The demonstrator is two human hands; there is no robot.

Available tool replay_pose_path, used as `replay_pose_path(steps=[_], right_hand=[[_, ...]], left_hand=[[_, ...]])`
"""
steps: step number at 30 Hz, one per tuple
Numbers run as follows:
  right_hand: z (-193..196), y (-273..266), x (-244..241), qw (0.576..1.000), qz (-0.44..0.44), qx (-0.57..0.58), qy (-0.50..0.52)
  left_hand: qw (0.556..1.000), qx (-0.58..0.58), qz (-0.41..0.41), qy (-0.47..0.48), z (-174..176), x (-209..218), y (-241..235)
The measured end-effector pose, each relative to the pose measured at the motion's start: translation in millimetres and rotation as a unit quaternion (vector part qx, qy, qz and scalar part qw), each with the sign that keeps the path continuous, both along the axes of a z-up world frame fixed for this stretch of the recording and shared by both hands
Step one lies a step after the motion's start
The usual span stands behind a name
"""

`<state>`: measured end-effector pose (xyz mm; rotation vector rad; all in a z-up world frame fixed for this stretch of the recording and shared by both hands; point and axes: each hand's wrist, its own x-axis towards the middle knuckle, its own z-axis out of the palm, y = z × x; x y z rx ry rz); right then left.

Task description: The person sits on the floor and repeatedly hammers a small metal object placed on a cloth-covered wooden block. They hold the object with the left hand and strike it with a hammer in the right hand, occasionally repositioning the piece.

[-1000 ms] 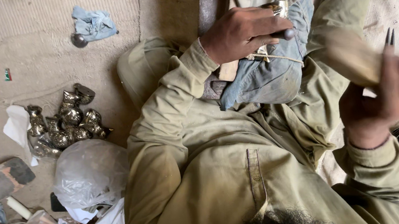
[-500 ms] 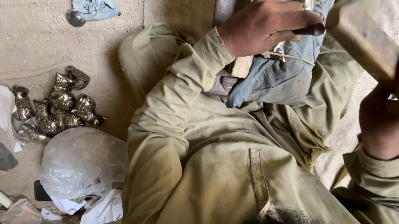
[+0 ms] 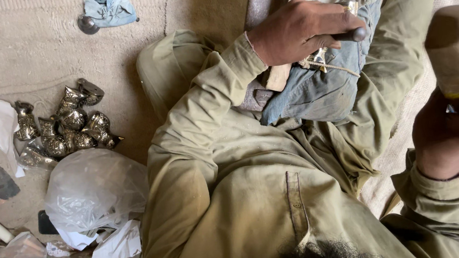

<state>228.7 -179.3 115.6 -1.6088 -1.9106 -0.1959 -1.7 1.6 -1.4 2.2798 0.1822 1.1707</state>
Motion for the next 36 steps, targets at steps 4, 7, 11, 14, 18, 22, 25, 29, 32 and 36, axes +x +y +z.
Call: replay_pose_path(steps=[4, 7, 11, 14, 18, 22, 25, 29, 32, 36], right_hand=[[8.0, -0.1, 0.5, 0.983, 0.023, 0.017, -0.183], [10.9, 2.0, -0.8, 0.988, 0.017, 0.012, -0.155], [15.2, 6.1, -5.4, 0.988, 0.017, 0.003, -0.156], [18.0, 8.0, -7.8, 0.982, 0.02, -0.008, -0.188], [14.5, 12.8, -10.3, 0.996, 0.051, 0.04, -0.065], [17.8, 11.2, -6.5, 0.986, 0.003, -0.035, -0.166], [21.8, 9.1, -5.4, 0.983, 0.0, -0.046, -0.178], [22.3, 13.1, -7.0, 0.981, -0.004, -0.05, -0.187], [21.6, 17.0, -5.3, 0.981, -0.003, -0.042, -0.19], [17.2, 14.6, 0.4, 0.98, 0.011, -0.015, -0.2]], left_hand=[[0.999, -0.033, -0.014, 0.021, 0.9, -0.6, 0.2], [0.999, -0.036, -0.002, 0.012, 1.2, 0.4, -0.1], [0.999, -0.025, 0.004, 0.026, 0.0, -1.3, 1.9], [0.999, -0.016, 0.008, 0.052, -2.8, -1.9, 1.8], [1.0, -0.007, 0.005, 0.001, -4.7, -0.7, 3.6], [0.997, -0.055, -0.004, 0.052, -5.3, -0.4, 5.4], [1.0, -0.024, -0.003, 0.019, -5.1, -2.4, 4.7], [0.999, -0.04, -0.012, 0.015, -1.6, -4.7, 5.5], [0.997, -0.069, -0.022, 0.038, 0.7, -5.4, 6.6], [0.994, -0.095, -0.045, -0.002, 0.6, -5.4, 6.1]])
